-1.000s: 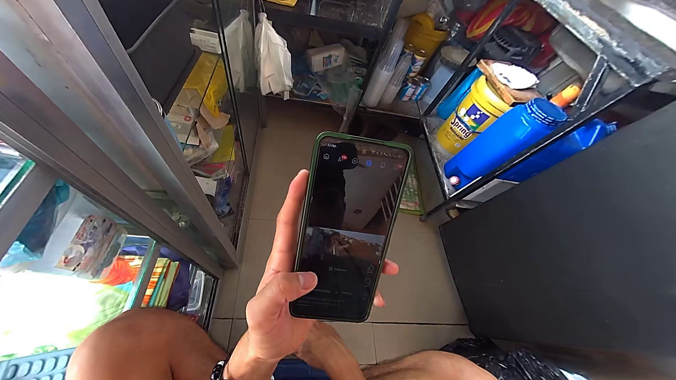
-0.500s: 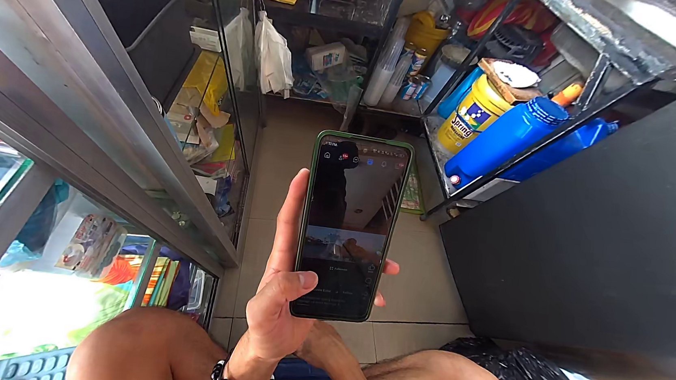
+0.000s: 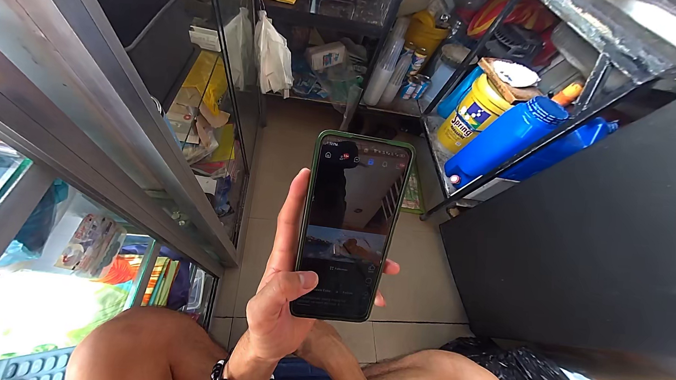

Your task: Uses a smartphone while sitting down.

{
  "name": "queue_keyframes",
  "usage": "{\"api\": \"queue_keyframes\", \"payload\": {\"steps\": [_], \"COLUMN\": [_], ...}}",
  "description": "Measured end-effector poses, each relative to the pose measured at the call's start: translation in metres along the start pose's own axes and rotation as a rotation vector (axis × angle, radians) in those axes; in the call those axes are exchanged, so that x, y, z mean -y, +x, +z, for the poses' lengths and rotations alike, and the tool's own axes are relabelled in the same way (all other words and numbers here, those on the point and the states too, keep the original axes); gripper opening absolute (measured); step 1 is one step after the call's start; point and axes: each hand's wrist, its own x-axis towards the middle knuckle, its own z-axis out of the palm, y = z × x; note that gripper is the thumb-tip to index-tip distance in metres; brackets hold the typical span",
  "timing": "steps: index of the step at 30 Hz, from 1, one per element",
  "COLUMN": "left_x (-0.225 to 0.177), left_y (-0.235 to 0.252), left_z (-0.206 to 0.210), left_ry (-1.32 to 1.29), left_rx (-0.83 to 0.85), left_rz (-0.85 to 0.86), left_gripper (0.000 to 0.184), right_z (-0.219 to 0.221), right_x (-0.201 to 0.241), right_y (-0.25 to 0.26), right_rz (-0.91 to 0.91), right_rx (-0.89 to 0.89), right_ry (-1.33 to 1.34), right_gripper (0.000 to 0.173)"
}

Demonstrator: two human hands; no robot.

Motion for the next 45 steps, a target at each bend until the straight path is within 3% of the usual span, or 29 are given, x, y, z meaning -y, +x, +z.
{"api": "queue_keyframes", "payload": {"steps": [45], "left_x": [0.0], "left_y": [0.0], "left_z": [0.001], "left_ry": [0.004], "left_rx": [0.007], "left_rz": [-0.002], "left_gripper": [0.08], "right_z": [-0.002], "right_x": [0.002], "right_y": [-0.002], "right_rz": [-0.001], "right_rx": [0.002], "right_ry": [-0.017], "right_gripper": [0.046]}}
